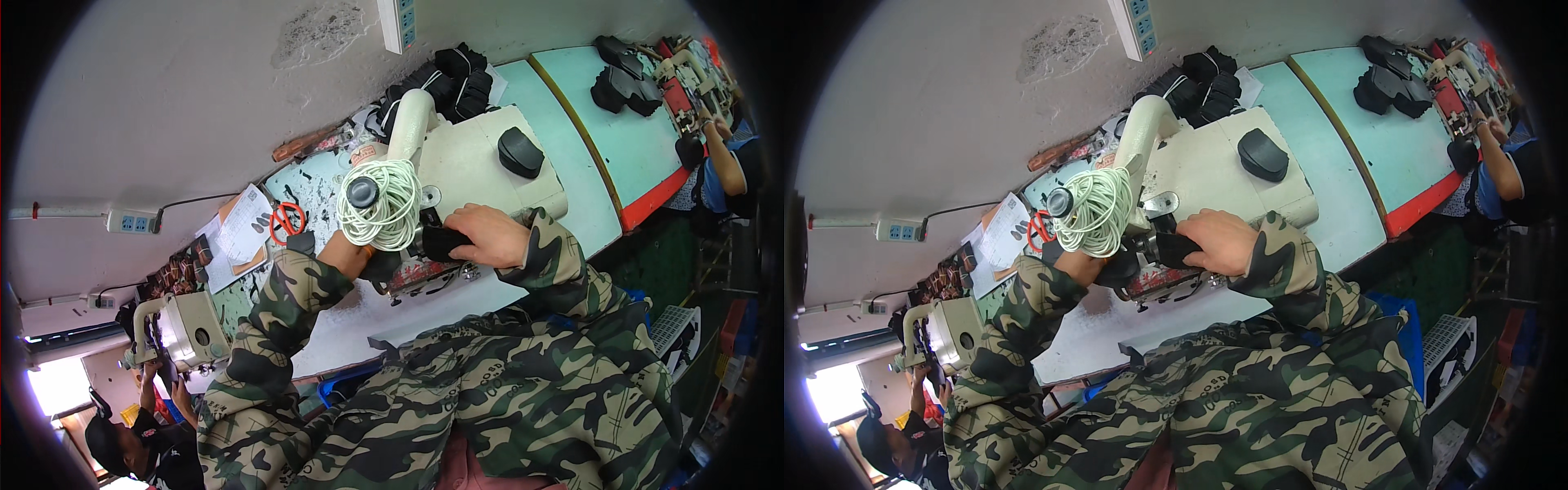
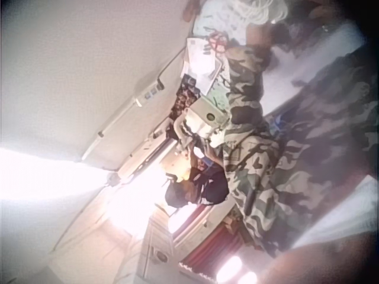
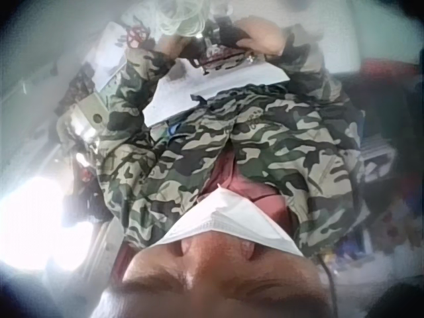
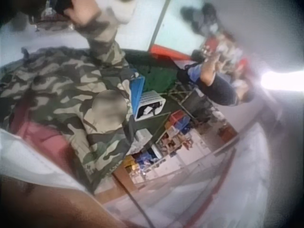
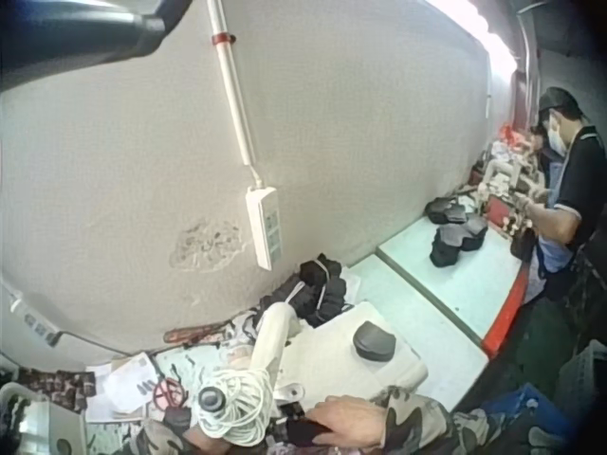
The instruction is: The person handles shoe material pieces by hand, aligning them and feeding them through a skiving machine.
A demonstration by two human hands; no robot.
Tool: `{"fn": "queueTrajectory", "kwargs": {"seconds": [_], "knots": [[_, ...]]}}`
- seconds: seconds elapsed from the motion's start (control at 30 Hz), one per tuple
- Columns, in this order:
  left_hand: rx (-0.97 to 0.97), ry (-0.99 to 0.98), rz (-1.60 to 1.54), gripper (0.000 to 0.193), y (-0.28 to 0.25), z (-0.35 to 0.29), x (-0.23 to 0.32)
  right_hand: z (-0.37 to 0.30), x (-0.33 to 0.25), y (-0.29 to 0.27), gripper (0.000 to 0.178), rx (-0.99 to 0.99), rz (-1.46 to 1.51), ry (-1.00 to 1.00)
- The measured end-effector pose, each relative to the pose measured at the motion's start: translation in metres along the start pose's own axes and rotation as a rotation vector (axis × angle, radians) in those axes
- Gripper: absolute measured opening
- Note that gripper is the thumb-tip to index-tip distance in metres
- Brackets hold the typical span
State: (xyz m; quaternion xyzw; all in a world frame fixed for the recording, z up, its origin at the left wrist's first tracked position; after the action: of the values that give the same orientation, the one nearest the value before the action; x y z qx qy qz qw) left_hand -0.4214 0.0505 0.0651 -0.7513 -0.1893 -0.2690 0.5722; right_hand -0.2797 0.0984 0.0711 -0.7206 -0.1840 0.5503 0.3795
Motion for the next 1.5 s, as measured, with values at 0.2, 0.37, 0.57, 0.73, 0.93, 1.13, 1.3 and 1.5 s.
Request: {"fn": "queueTrajectory", "kwargs": {"seconds": [0.2,0.37,0.57,0.73,0.93,1.13,1.3,1.5], "knots": [[-0.048,-0.067,0.008,0.036,0.007,0.001,-0.010,0.006,-0.014,0.005,0.036,0.031,0.026,-0.116],[-0.019,-0.113,-0.149,0.040,0.014,0.001,-0.014,0.007,-0.007,0.014,0.035,-0.062,0.082,-0.028],[0.021,-0.057,-0.168,0.031,0.006,0.008,0.000,0.007,-0.008,0.012,0.038,-0.085,0.053,-0.007],[-0.622,-0.656,-0.407,0.024,0.043,-0.030,-0.038,0.001,-0.001,0.005,0.040,-0.005,0.094,0.015],[-0.008,0.017,-0.086,0.029,0.008,0.009,0.007,0.006,-0.009,0.008,0.038,-0.014,0.107,-0.084],[-0.075,-0.235,-0.235,0.024,0.013,0.007,0.001,0.003,-0.019,0.002,0.039,-0.070,0.003,-0.057],[-0.078,-0.096,0.027,0.060,0.053,-0.009,0.097,-0.031,-0.007,-0.044,0.044,0.321,-0.472,0.086],[0.142,-0.037,-0.240,0.062,0.061,0.002,0.110,-0.055,0.052,-0.075,0.036,0.487,0.042,0.285]]}}
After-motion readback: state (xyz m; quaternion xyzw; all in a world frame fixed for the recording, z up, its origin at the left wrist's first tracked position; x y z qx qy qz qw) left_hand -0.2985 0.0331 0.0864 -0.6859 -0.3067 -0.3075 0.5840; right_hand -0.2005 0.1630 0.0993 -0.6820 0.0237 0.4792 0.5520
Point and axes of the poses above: each hand's wrist, its own z-axis towards the middle knuckle, its own y-axis out of the palm, x = y × z, the point moved 10 cm from there along z, towards the middle knuckle, and after that the axes turned 7 degrees about -y, right-handed, at the moved point
